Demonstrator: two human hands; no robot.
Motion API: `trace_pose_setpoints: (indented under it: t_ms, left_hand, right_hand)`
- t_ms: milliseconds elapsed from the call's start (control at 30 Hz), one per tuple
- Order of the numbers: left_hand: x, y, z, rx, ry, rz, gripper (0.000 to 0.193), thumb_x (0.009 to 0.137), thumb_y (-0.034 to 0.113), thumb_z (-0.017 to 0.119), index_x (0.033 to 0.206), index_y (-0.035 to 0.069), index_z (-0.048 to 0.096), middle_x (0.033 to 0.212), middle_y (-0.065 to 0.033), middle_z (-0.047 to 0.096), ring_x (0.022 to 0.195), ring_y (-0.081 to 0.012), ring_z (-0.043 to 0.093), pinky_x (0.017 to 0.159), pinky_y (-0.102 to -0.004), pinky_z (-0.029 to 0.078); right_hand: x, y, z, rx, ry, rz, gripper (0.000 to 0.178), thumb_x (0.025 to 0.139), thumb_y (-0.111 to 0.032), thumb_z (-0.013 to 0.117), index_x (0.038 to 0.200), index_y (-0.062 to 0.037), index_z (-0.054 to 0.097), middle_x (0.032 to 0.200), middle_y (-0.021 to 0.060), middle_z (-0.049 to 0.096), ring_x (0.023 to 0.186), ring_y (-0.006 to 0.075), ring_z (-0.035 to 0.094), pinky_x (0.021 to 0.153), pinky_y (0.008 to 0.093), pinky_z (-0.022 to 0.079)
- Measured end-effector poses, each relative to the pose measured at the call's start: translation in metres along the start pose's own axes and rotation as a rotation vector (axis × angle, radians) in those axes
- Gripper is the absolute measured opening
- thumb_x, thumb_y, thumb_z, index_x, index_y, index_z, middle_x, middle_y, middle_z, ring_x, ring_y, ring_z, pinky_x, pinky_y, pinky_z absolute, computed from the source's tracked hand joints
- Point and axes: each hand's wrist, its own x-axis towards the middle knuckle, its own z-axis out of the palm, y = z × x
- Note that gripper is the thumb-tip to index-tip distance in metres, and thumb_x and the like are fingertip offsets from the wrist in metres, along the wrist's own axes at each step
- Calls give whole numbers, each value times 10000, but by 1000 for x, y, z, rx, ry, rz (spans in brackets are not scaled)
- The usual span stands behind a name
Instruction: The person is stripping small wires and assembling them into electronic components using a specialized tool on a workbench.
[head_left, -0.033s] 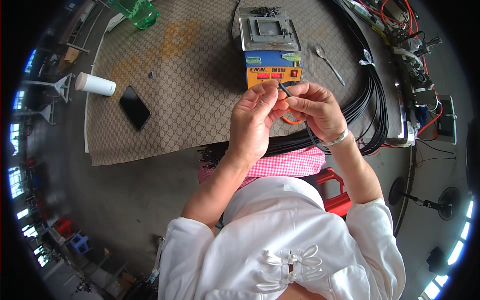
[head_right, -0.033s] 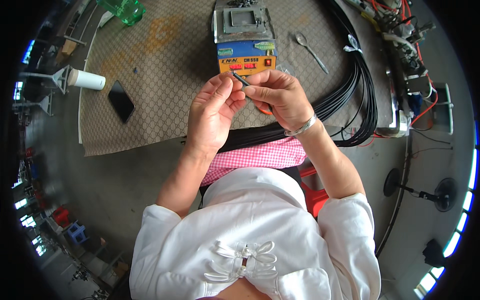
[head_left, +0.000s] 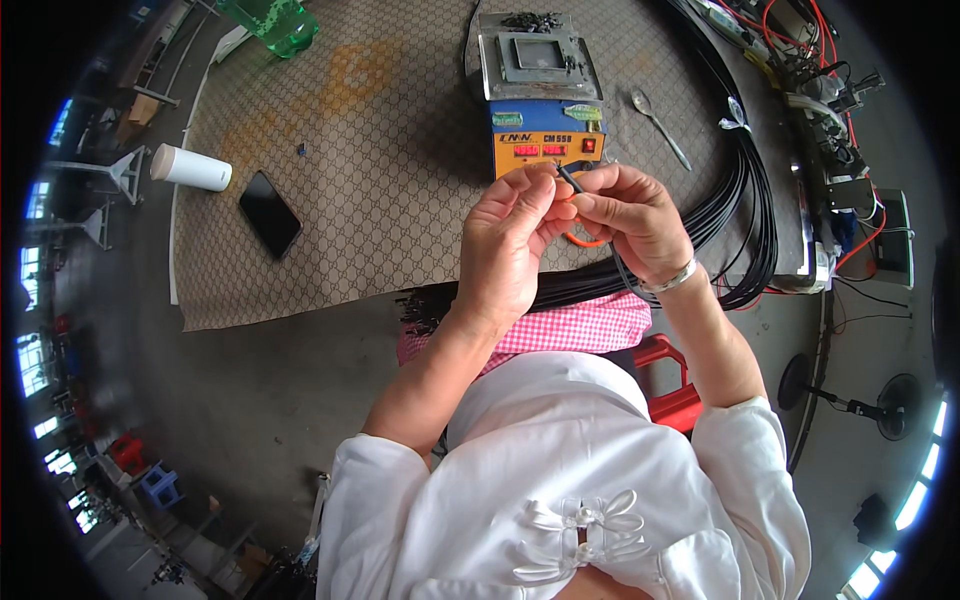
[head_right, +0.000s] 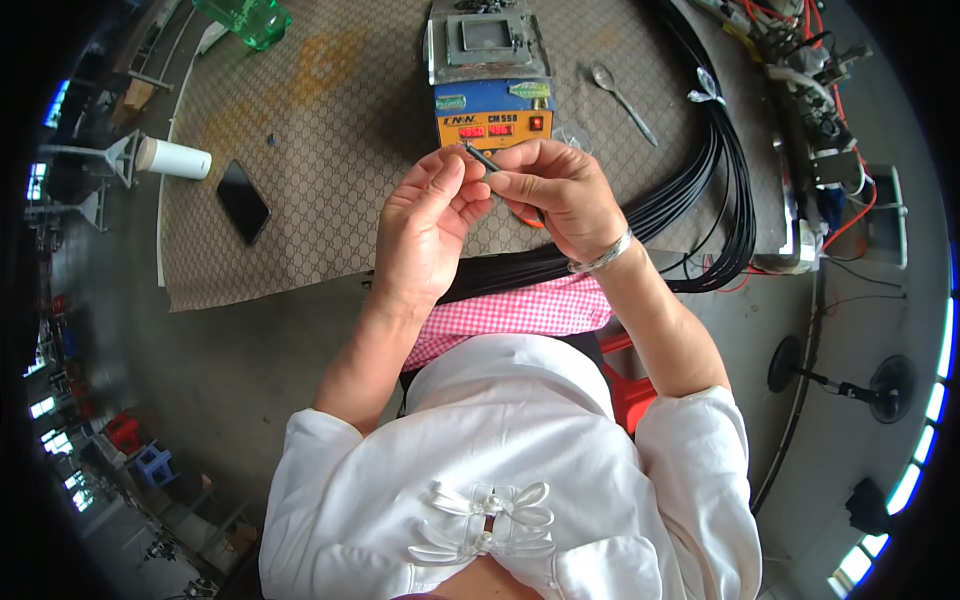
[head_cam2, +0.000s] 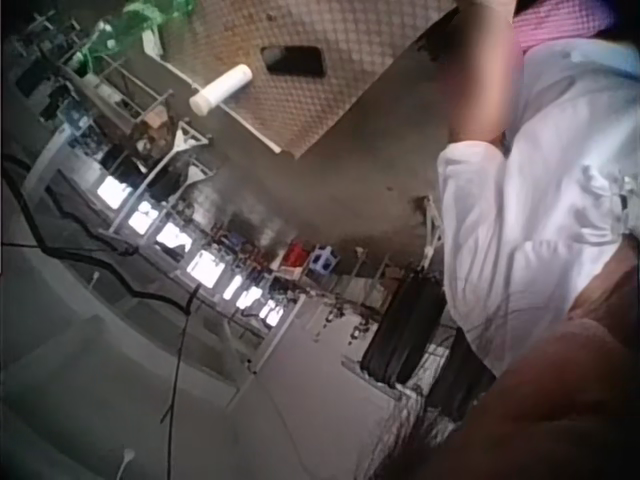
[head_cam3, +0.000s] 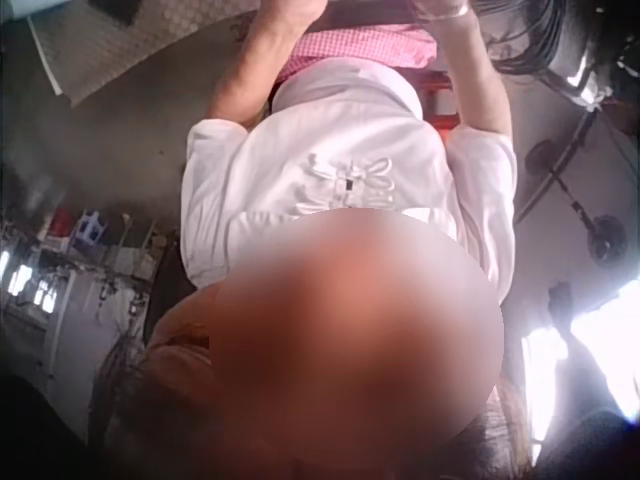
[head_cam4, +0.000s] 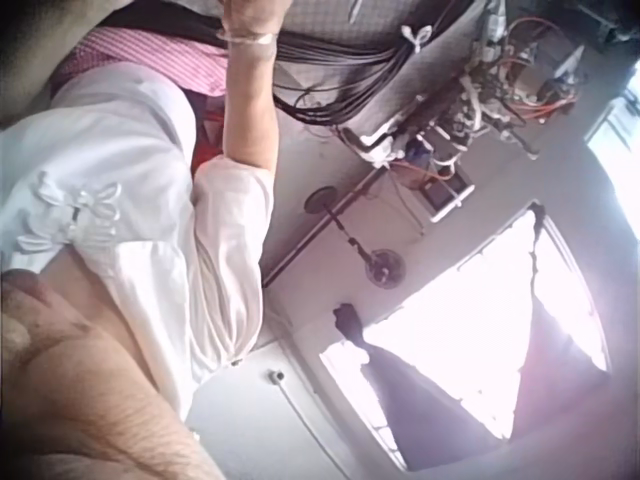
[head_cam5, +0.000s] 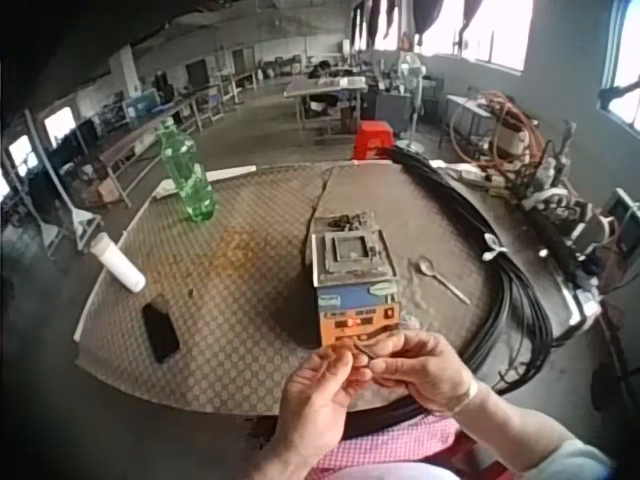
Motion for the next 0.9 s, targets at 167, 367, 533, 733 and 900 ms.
trace_pose_setpoints:
  t_ms: [167, 367, 533, 733, 900]
  left_hand:
    - [-4, 0, -2, -70, -12, -36, 196, 883, 236, 509, 957, 62, 562, 838, -14, 591, 724, -78, 548, 690, -239, 472]
    - [-4, -3, -5, -91, -23, -48, 189, 887, 241, 502, 938, 70, 564, 820, -7, 578, 708, -75, 529, 683, -239, 462]
    - [-4, -6, -8, -109, -34, -43, 170, 886, 224, 504, 934, 72, 565, 817, -4, 575, 709, -72, 526, 681, -233, 452]
    - [-6, -8, -8, -55, -60, -10, 167, 875, 192, 522, 962, 57, 572, 820, -4, 585, 712, -70, 522, 694, -227, 433]
    - [-5, -16, -12, 55, 6, 44, 162, 851, 154, 558, 965, 41, 585, 854, -16, 592, 738, -75, 524, 713, -232, 422]
  right_hand:
    - [-4, 4, 4, -26, 43, -52, 98, 748, 12, 633, 839, -11, 606, 753, 45, 610, 558, 60, 492, 471, 172, 366]
    - [-6, 9, 5, -24, 49, -50, 105, 741, 13, 640, 836, -14, 606, 749, 39, 608, 573, 61, 490, 492, 176, 362]
    - [-7, 13, 4, 6, 36, -24, 102, 744, 6, 640, 837, -15, 604, 747, 39, 604, 580, 71, 492, 502, 185, 369]
    - [-10, 14, 5, 103, -4, 76, 92, 770, -23, 624, 856, -17, 593, 742, 38, 592, 577, 89, 497, 504, 195, 375]
    - [-14, 19, 7, 175, -19, 123, 77, 783, -44, 620, 840, -18, 576, 741, 45, 588, 579, 101, 504, 507, 208, 387]
